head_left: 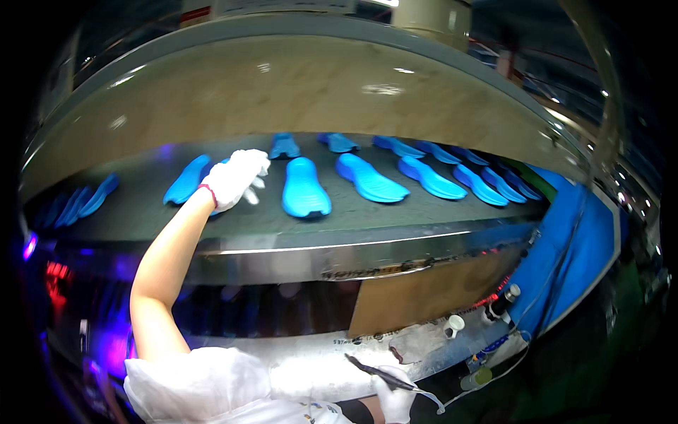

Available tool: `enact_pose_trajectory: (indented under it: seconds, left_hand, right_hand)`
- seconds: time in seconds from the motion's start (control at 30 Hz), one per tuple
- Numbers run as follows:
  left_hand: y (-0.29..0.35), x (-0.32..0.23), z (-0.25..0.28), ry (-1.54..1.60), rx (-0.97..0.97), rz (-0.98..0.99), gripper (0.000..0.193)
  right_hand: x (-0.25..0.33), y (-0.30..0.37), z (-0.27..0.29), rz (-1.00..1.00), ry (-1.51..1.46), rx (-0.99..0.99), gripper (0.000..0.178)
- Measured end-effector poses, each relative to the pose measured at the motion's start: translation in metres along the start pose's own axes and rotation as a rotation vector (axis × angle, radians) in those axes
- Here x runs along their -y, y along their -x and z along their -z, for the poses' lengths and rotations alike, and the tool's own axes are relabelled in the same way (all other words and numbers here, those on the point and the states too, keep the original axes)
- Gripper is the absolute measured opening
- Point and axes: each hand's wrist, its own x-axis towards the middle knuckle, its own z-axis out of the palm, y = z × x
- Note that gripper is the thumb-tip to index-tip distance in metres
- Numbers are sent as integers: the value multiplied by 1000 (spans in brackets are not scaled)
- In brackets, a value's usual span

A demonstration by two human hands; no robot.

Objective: The person applies adhesive to the bottom of blue shoe soles using a brush tool, then places each sole onto a moving conveyor belt.

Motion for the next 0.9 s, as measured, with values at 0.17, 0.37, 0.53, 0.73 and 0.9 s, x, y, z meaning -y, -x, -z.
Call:
enact_pose_trajectory:
  seconds: [0.17, 0.37, 0.53, 0.73, 0.9]
  left_hand:
    - [99, -3, 38, -1095, 129, 173, 31]
    - [109, 80, 36, -906, -531, -311, 24]
    - [183, 47, -42, -242, -751, -723, 16]
    - [281, 112, -243, 626, 58, -462, 14]
    - [310, 164, -298, 250, 472, -527, 29]
  right_hand:
    - [-21, 16, 13, -86, 18, -100, 30]
    - [13, 25, 21, -233, 200, 187, 44]
    - [-11, 31, 26, -116, 119, -77, 31]
    - [45, 28, 28, -218, 153, -293, 32]
    - [-10, 26, 32, -175, -244, -510, 30]
